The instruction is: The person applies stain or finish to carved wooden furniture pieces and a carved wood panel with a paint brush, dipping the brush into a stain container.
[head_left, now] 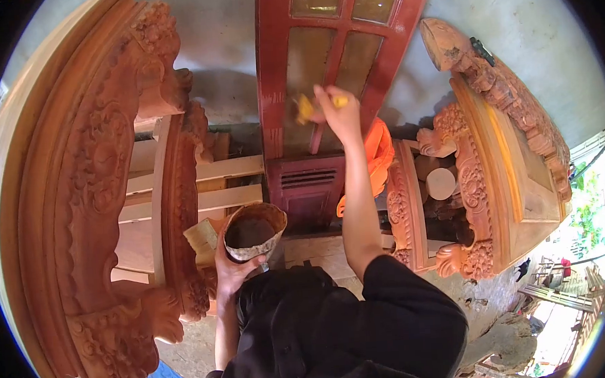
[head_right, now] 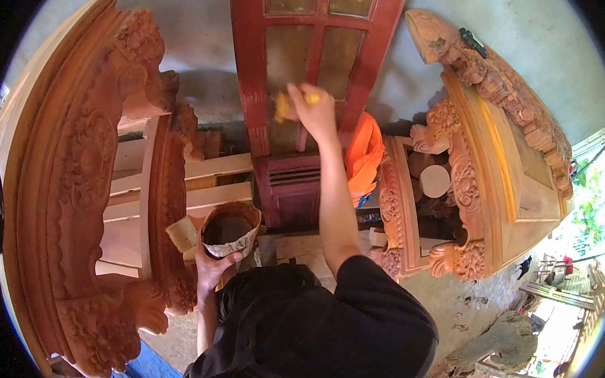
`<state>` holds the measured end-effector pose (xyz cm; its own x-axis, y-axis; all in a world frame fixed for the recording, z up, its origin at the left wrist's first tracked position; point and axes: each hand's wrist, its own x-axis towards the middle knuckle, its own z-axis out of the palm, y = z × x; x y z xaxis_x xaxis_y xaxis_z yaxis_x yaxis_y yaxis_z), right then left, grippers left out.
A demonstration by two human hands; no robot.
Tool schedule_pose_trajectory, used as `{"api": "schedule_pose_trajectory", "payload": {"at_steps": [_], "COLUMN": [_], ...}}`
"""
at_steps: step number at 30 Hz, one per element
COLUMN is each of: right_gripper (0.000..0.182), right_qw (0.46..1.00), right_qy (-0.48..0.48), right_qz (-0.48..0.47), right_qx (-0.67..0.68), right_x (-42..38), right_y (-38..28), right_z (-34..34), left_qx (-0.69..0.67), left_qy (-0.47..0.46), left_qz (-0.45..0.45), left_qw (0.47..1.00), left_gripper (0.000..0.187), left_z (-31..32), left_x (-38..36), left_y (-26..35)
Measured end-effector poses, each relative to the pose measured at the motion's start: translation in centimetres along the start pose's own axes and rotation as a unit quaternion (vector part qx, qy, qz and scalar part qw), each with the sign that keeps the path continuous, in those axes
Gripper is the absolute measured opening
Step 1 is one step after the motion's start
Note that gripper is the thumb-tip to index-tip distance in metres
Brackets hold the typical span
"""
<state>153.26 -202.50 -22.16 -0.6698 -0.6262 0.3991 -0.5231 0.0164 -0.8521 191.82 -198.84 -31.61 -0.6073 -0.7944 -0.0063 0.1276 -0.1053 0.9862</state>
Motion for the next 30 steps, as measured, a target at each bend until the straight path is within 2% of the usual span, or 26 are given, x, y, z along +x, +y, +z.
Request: {"api": "schedule_pose_trajectory", "payload": {"at_steps": [2, 3, 5, 6, 7, 8, 9, 11, 12, 13, 16, 18, 22, 24, 26, 27, 30], "right_gripper": [0.018, 0.018, 0.012, 0.012, 0.013, 0.015, 0.013, 0.013, 0.013, 0.014, 0.016, 0.017, 0.016, 0.014, 0.014, 0.014, 0.02], "right_qw": [0.979, 0.979, 0.908, 0.908, 0.921, 0.907, 0.905, 0.931, 0.924, 0.937, 0.944, 0.96, 0.961, 0.971, 0.975, 0.977, 0.973], "right_qy": [-0.016, -0.019, 0.127, 0.126, 0.172, 0.214, 0.222, 0.197, 0.206, 0.191, 0.166, 0.121, 0.117, 0.074, 0.087, 0.098, 0.1], "right_qz": [0.0, 0.0, -0.179, -0.178, -0.268, -0.351, -0.361, -0.307, -0.316, -0.283, -0.26, -0.185, -0.17, -0.105, -0.07, -0.036, -0.013], "right_qx": [0.202, 0.204, 0.357, 0.358, 0.225, 0.087, 0.031, -0.017, -0.065, -0.077, -0.116, -0.172, -0.184, -0.201, -0.193, -0.184, -0.209], "right_x": [2.3, 3.1, 3.6, 3.3, 2.9, 2.4, 0.8, -3.8, -5.6, -7.7, -12.8, -15.3, -17.3, -18.5, -18.9, -18.7, -13.9], "right_y": [-3.2, -4.7, -6.7, -5.9, -4.0, -2.3, -0.4, 2.1, 3.8, 5.6, 9.8, 11.2, 12.6, 13.4, 13.7, 13.8, 12.2], "right_z": [2.2, 3.9, 6.9, 7.8, 8.8, 9.6, 10.3, 11.2, 11.7, 12.1, 13.3, 14.1, 15.1, 15.0, 15.0, 15.3, 15.4], "left_qx": [-0.009, -0.01, -0.005, -0.004, -0.004, 0.001, 0.007, 0.006, 0.005, 0.006, 0.015, 0.024, 0.025, 0.022, 0.024, 0.025, -0.012], "left_qy": [0.015, 0.021, 0.028, 0.031, 0.032, 0.037, 0.042, 0.048, 0.052, 0.054, 0.049, 0.06, 0.054, 0.056, 0.057, 0.059, 0.06], "left_qz": [0.006, 0.014, 0.012, 0.012, 0.011, 0.011, 0.01, 0.006, 0.002, 0.002, -0.029, -0.026, -0.024, -0.033, -0.03, -0.027, -0.039], "left_qw": [1.0, 1.0, 1.0, 0.999, 0.999, 0.999, 0.999, 0.999, 0.999, 0.998, 0.998, 0.998, 0.998, 0.998, 0.998, 0.998, 0.997], "left_gripper": [0.1, 0.099, 0.099, 0.099, 0.099, 0.098, 0.098, 0.098, 0.099, 0.099, 0.098, 0.097, 0.097, 0.098, 0.099, 0.099, 0.099], "left_z": [-0.1, 0.1, -0.1, -0.1, -0.3, -0.5, -0.6, -0.9, -0.9, -1.0, -1.4, -1.7, -2.0, -1.9, -1.7, -1.7, -1.4], "left_x": [0.3, 0.3, 0.3, 0.3, 0.2, 0.2, 0.1, -0.1, -0.1, -0.1, -0.1, -0.2, -0.2, -0.3, -0.6, -0.7, -1.3], "left_y": [0.4, 1.1, 1.3, 1.3, 1.1, 0.8, 0.5, 0.4, 0.4, 0.6, 1.1, 0.8, 0.2, 0.2, 0.4, 0.6, 1.0]}}
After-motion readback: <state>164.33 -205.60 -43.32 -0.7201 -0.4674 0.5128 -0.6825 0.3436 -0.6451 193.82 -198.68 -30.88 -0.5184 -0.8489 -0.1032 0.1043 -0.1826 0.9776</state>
